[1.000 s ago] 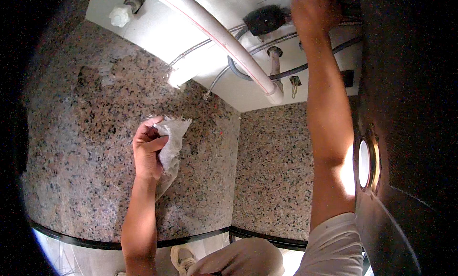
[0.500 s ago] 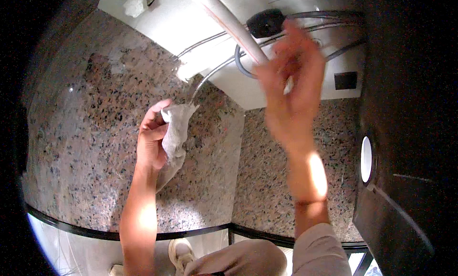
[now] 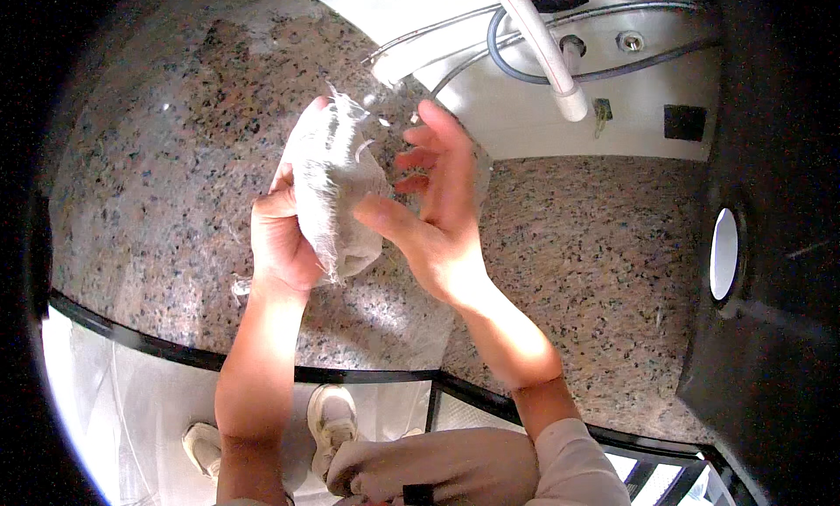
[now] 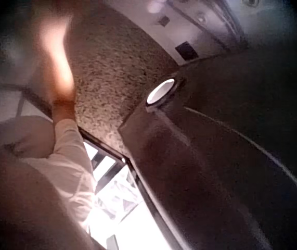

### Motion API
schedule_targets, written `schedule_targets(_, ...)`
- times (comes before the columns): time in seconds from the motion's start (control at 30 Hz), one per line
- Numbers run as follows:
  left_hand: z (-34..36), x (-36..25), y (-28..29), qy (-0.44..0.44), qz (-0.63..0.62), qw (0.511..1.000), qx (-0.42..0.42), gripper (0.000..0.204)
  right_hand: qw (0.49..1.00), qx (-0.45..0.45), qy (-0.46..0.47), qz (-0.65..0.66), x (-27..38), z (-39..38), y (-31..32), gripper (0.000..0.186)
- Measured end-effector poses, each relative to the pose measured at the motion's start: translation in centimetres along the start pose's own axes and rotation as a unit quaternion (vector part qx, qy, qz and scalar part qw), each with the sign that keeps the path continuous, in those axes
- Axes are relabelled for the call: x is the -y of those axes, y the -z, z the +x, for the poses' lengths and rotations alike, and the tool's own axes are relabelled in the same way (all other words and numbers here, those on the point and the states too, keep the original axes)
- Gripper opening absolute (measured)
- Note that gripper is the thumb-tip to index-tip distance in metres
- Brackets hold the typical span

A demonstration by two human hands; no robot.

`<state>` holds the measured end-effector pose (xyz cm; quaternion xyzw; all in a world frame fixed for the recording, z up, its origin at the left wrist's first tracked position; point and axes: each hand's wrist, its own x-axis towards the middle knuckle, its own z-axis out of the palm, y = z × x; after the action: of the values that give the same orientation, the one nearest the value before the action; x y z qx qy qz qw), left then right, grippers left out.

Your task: The person applies sealant to plumbing connections under a sink using a caulking gun. They then wipe the area with a cloth and move to a bathroom to apply sealant to a toilet base.

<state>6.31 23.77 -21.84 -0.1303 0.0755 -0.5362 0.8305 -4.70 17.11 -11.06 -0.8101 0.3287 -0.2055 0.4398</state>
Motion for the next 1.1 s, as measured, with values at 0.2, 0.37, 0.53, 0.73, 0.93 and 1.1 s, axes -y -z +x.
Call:
schedule_targets(0.2, -2.8, -0.1, -0.8, -0.005, 0.003, 0.999, -0.031, 0.052, 0.988, 0.066, -0.066, 0.127, 0.0, -0.4, -2.3, 0.116)
schedule_targets(0.37, -5.4, -0.3, -0.8, 0.058, -0.077, 0.988, -0.119, 0.037, 0.993, 0.016, -0.099, 0.058, 1.2, -0.9, -3.5, 0.113)
schedule_targets(0.53, -6.3, 1.5, -1.9, -0.059, 0.095, 0.972, -0.205, 0.034, 0.996, -0.028, -0.018, -0.088, 0.1, -0.9, -2.8, 0.103)
schedule_targets(0.73, -6.2, 1.9, -2.2, -0.080, 0.231, 0.934, -0.261, 0.016, 0.995, 0.008, -0.011, -0.102, -1.0, -2.3, -1.7, 0.106)
schedule_targets(0.93, -6.8, 2.6, -2.7, -0.062, 0.182, 0.943, -0.270, 0.029, 0.998, 0.025, -0.043, 0.026, -0.2, -3.6, -1.1, 0.105)
schedule_targets(1.1, -7.6, 1.9, -3.0, -0.046, 0.118, 0.958, -0.257, 0.023, 0.982, 0.039, -0.058, 0.177, 1.0, -4.3, -0.3, 0.091)
